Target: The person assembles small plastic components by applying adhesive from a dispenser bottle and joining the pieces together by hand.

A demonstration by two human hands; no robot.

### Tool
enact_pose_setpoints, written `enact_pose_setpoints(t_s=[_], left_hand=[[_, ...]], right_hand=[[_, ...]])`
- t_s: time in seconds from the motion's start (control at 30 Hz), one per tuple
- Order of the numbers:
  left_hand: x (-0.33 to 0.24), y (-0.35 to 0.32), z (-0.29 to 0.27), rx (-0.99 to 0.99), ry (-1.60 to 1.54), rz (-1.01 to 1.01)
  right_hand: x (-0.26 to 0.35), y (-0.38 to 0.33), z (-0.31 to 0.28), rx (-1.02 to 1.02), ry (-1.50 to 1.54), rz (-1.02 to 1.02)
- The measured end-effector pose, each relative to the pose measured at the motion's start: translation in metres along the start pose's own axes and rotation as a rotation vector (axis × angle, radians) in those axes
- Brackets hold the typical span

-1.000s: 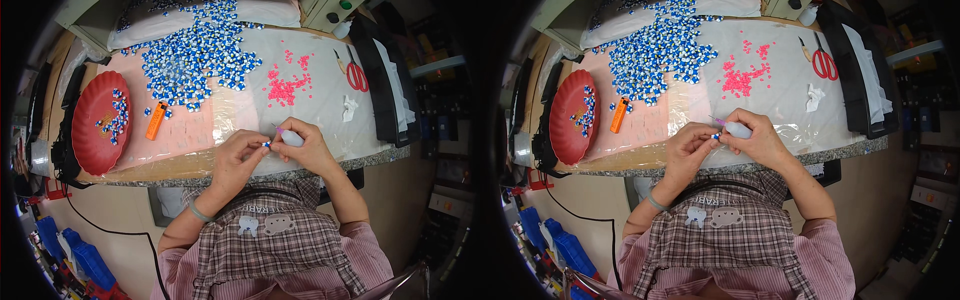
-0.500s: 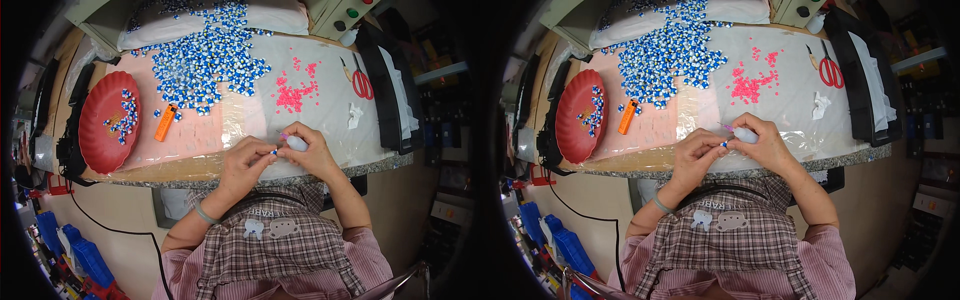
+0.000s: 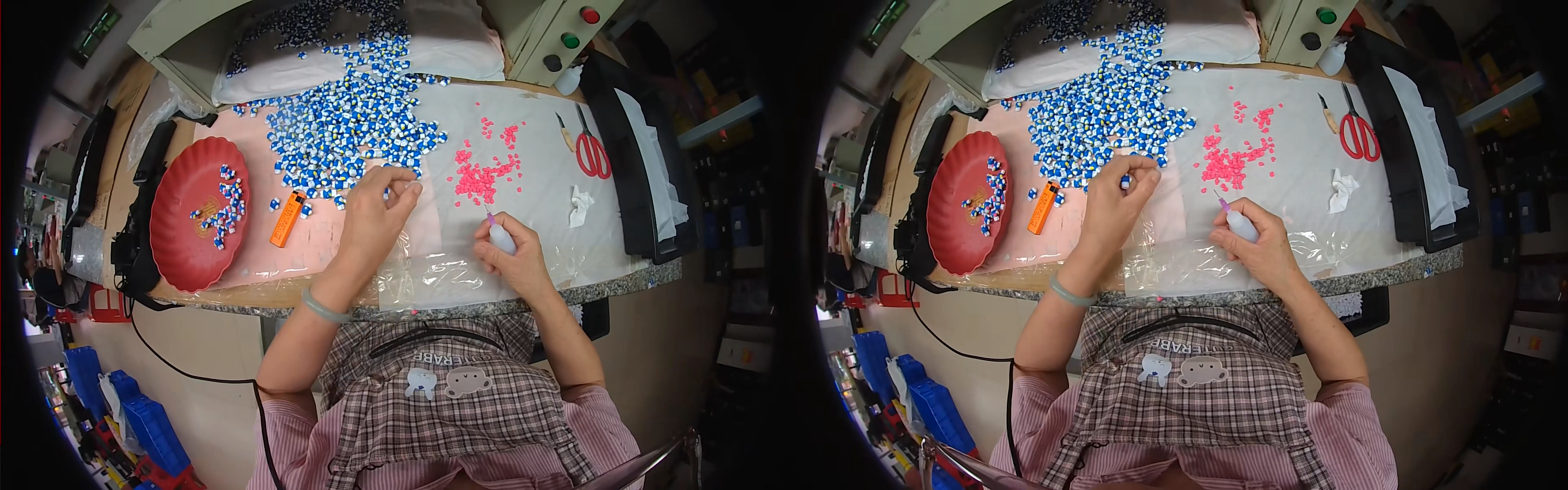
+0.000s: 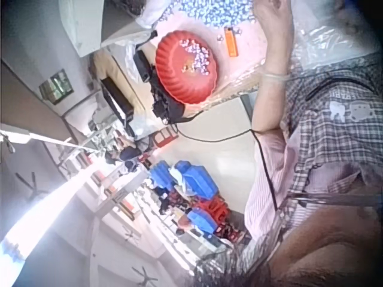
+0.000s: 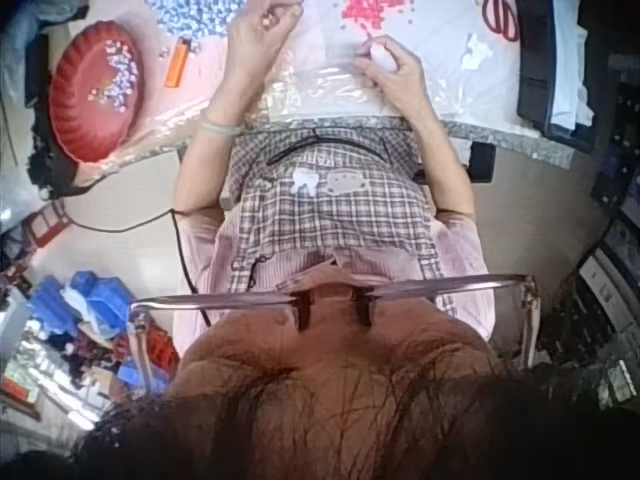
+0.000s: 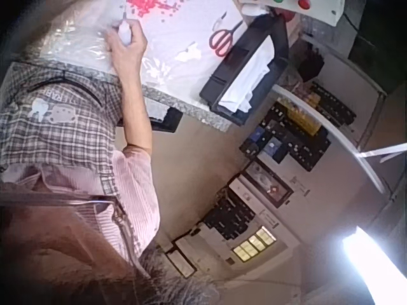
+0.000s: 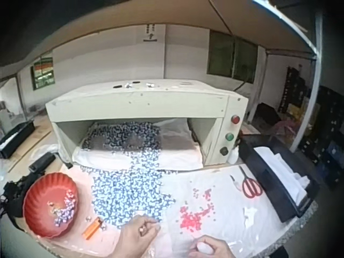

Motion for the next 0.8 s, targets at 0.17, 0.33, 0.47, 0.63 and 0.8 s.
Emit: enact_pose_setpoints(t_s=[0.17, 0.33, 0.47, 0.63, 0.8], left_hand=[[-0.022, 0.018, 0.010, -0.110, 0.634, 0.282], [-0.019, 0.018, 0.025, -0.040, 0.795, 0.317], [-0.019, 0.007, 0.020, -0.024, 0.763, 0.342], [-0.002, -0.017, 0.010, 0.149, -0.095, -0.113], [0.012, -0.049, 0.033, 0.295, -0.886, -0.389]], right_hand=[[0.000, -0.005, -0.004, -0.011, -0.006, -0.001], [0.003, -0.009, -0.008, -0.007, -0.030, -0.037], [-0.001, -0.010, -0.012, -0.006, -0.043, -0.025], [-0.005, -0.014, -0.021, -0.038, 0.027, -0.040], [0.006, -0.015, -0.014, 0.022, 0.262, -0.042]])
Point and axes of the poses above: each hand's wrist, its own y-axis towards the middle knuckle, its own z-axis out of the palm, x = y × z, the point moved 7 cm from there along y, towards the middle knuckle, and after that the axes turned 3 degrees about x, right-handed, at the moved point
